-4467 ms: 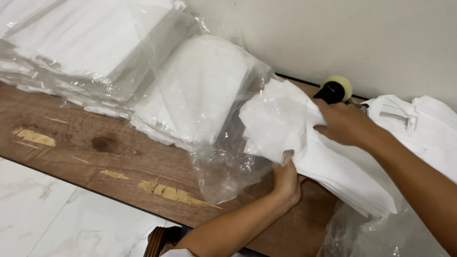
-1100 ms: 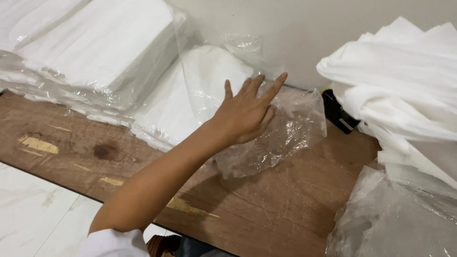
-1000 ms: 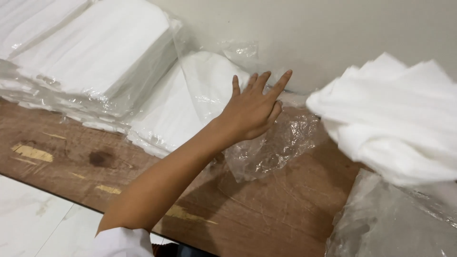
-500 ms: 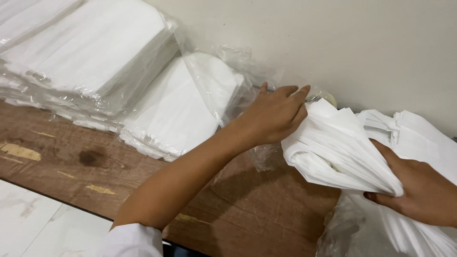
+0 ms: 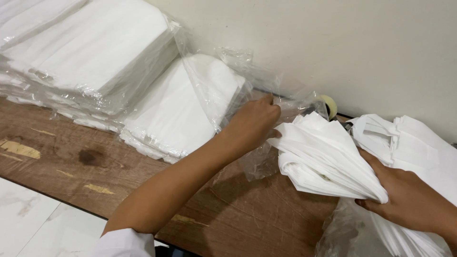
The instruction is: Folding stacks of white non-woven bags and inserting them into clear plastic packaging for final distribution.
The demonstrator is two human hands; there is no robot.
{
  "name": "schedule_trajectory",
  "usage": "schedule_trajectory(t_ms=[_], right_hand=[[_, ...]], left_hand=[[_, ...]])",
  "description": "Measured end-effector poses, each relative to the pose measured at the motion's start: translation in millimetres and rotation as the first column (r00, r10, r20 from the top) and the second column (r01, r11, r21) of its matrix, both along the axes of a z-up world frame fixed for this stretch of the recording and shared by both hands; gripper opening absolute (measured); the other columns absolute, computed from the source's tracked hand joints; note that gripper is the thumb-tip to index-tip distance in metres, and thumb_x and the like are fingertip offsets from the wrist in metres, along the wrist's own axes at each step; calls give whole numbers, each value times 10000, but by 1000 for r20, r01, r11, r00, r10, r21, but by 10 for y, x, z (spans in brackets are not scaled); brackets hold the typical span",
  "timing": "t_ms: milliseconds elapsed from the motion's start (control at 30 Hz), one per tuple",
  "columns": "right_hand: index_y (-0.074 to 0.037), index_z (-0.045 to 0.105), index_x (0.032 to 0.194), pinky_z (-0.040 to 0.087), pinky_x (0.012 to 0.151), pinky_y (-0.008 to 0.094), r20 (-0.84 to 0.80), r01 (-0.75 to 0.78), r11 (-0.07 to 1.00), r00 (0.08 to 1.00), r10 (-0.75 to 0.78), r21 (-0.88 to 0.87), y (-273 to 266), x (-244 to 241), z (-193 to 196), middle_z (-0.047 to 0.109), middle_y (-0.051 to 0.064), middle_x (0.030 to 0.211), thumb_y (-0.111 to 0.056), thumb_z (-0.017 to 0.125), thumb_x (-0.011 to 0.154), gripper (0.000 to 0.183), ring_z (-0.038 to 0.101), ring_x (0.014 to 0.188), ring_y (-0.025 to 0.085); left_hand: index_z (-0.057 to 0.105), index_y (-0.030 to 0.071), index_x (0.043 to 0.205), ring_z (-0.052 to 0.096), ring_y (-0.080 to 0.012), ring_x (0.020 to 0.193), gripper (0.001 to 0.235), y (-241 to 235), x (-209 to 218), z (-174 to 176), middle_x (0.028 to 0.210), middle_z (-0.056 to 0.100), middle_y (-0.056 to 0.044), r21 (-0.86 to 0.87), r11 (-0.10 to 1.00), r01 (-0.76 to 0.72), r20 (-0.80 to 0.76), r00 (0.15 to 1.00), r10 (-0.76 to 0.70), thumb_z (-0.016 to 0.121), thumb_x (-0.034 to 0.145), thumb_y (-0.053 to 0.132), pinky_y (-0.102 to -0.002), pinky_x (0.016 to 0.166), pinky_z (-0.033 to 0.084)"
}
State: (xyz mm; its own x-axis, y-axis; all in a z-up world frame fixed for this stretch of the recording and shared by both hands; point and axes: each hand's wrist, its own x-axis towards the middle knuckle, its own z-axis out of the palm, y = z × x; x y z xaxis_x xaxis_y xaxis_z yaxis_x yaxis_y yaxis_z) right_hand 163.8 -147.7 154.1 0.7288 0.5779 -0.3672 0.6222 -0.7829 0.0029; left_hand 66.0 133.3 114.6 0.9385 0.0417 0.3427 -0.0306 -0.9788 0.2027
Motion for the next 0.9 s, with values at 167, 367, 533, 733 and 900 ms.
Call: schedule_trajectory(t_ms=[167, 367, 533, 733, 900], right_hand=[[-481, 9, 1508, 502, 928, 276, -11, 27, 999, 1000, -27, -30, -18, 58, -61, 634, -121, 1262, -388, 747, 702, 1097, 659, 1114, 180], [-464, -23, 1516, 507, 958, 282, -43, -8, 999, 999, 10, 43, 61, -29, -83, 535, -178, 1363, -302, 804, 674, 1191, 606, 1191, 170], [-447, -31, 1524, 502, 862, 306, -38, 6, 1000, 999, -6, 2, 235, -160, -23, 662, -82, 1207, -380, 703, 707, 1100, 638, 1110, 221], [-369, 133, 1483, 478, 893, 366, -95, 88, 977, 993, -70, 193, 405, -303, 9, 462, -58, 1396, -318, 749, 663, 1027, 623, 1102, 277], [-237, 269, 1429, 457, 934, 437, -25, 43, 955, 999, -38, 292, 493, -152, -414, 520, 58, 1348, -423, 711, 676, 893, 527, 1189, 351]], left_hand=[[513, 7, 627, 551, -319, 486, 260, 94, 85, -162, 839, 536, -189, 121, 991, -49, 112, 993, 36, 579, 589, -242, -411, 356, 411], [414, 58, 679, 497, -282, 420, 400, 23, 82, -103, 657, 456, -115, 263, 964, -43, 166, 986, -1, 614, 540, -259, -391, 302, 341], [473, 78, 1092, 482, -144, 359, 412, -221, 42, 136, 544, 569, -8, 379, 925, 35, 239, 962, -134, 691, 761, -33, -505, 760, 566], [516, 67, 1012, 536, -185, 407, 260, -476, 123, 125, 498, 557, 45, 340, 939, 55, 528, 815, -239, 587, 771, 0, -393, 760, 552], [518, 44, 1067, 675, -379, 873, 219, -1011, 94, 25, 944, 653, -178, 275, 924, 267, 404, 840, -363, 573, 884, 151, -613, 949, 514]])
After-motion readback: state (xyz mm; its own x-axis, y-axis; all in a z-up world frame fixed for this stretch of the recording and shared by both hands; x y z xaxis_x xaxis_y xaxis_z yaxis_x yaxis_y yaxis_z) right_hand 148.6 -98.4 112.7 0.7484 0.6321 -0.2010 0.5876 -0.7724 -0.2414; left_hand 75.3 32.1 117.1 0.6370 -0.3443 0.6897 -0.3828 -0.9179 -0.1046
